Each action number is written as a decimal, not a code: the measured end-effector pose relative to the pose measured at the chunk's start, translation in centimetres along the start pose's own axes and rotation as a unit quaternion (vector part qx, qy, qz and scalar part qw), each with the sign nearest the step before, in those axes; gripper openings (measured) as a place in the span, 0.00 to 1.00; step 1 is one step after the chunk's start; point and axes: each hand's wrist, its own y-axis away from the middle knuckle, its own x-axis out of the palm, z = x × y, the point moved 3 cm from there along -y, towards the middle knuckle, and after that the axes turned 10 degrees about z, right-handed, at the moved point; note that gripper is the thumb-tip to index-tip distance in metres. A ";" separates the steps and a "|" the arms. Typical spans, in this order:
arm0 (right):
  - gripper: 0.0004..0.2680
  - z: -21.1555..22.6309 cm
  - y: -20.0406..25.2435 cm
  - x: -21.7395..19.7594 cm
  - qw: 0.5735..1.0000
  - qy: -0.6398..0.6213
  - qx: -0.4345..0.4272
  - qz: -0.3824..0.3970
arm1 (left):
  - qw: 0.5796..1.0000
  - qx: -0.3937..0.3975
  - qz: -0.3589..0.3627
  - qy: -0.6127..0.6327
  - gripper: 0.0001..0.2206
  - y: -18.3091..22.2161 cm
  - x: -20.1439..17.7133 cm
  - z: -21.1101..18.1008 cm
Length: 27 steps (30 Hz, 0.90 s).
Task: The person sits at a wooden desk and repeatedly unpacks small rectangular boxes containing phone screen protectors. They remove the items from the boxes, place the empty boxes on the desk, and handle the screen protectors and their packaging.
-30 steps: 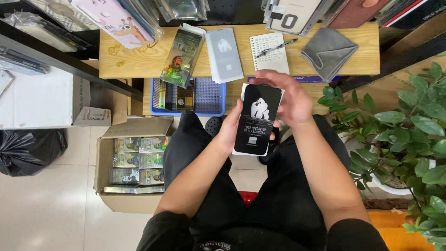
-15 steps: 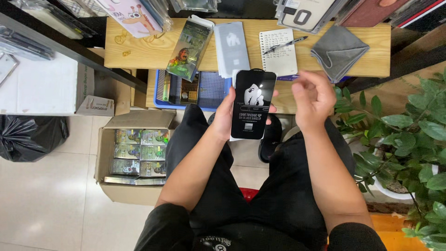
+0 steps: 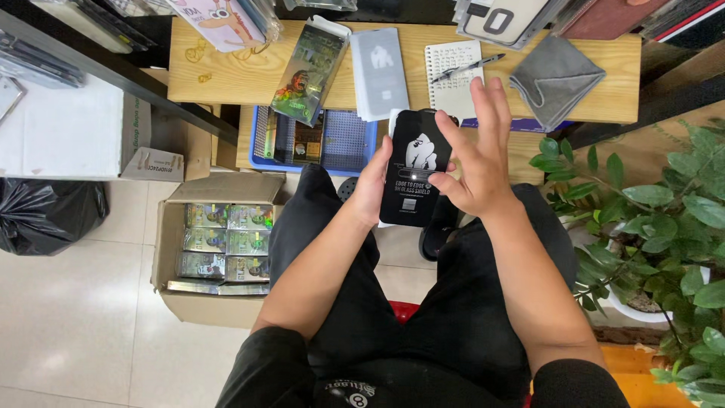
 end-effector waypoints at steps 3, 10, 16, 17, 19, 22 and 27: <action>0.29 0.8 0.0 0.3 1.000 0.015 -0.001 0.012 | 1.000 -0.004 0.021 0.020 0.35 0.3 0.2 -0.6; 0.28 2.2 1.3 3.4 0.996 0.048 -0.024 0.072 | 0.999 0.029 0.025 0.028 0.34 0.1 0.8 -3.7; 0.25 4.7 2.1 5.4 0.990 0.055 -0.066 0.109 | 0.994 0.082 0.056 0.038 0.38 0.1 0.9 -6.7; 0.24 5.1 2.2 5.6 0.989 0.059 -0.078 0.115 | 0.993 0.093 0.051 0.041 0.37 0.2 1.4 -7.4; 0.24 5.2 2.2 5.8 0.988 0.062 -0.088 0.108 | 0.994 0.089 0.056 0.029 0.39 0.2 0.6 -7.7; 0.25 3.9 2.0 5.2 0.991 0.064 -0.086 0.075 | 0.994 0.091 0.063 0.012 0.39 0.1 0.6 -7.2; 0.29 -0.1 0.9 2.0 0.997 0.081 0.001 0.000 | 0.999 0.038 -0.020 0.033 0.34 0.4 0.6 -3.5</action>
